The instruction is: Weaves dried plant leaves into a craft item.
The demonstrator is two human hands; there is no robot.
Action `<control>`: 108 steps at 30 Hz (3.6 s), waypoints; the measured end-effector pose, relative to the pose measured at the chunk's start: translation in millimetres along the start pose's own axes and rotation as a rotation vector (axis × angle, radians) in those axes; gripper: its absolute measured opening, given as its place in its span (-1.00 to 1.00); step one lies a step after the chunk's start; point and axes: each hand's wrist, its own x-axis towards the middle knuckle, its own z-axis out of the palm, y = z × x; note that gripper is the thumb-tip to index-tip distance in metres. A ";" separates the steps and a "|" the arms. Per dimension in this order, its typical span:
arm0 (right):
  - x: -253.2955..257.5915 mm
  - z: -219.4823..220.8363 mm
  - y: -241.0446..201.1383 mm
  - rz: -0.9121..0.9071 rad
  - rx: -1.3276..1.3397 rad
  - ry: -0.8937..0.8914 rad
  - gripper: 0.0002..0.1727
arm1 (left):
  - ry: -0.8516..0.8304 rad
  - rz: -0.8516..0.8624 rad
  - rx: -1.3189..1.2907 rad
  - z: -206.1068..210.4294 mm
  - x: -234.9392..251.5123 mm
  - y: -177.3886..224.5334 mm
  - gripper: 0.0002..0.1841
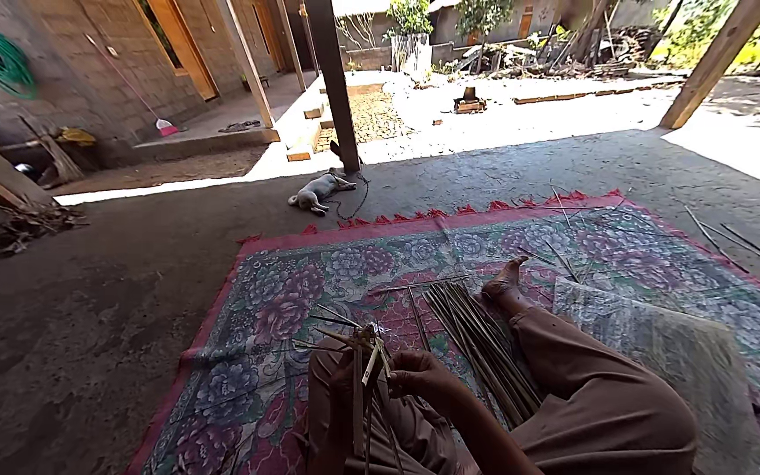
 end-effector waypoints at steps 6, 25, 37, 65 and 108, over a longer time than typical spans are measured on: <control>3.5 5.1 7.9 -0.198 -0.209 0.187 -0.87 | -0.113 -0.063 0.043 -5.1 -2.7 4.7 -0.84; 2.4 -1.1 2.2 -0.066 -0.207 0.136 -0.87 | -0.173 -0.204 -0.065 -1.3 -0.2 -2.7 -0.74; -2.5 -19.0 -2.1 -0.020 -0.245 -0.003 -0.95 | -0.183 -0.200 -0.071 -2.9 2.4 -4.0 -0.83; -0.3 -7.6 -0.4 -0.124 -0.206 0.120 -0.93 | -0.215 -0.260 -0.224 2.9 -8.0 -0.3 -0.86; -22.5 32.6 -52.7 -0.026 -0.222 0.081 -0.88 | -0.006 -0.278 -0.481 0.8 6.5 32.8 -0.87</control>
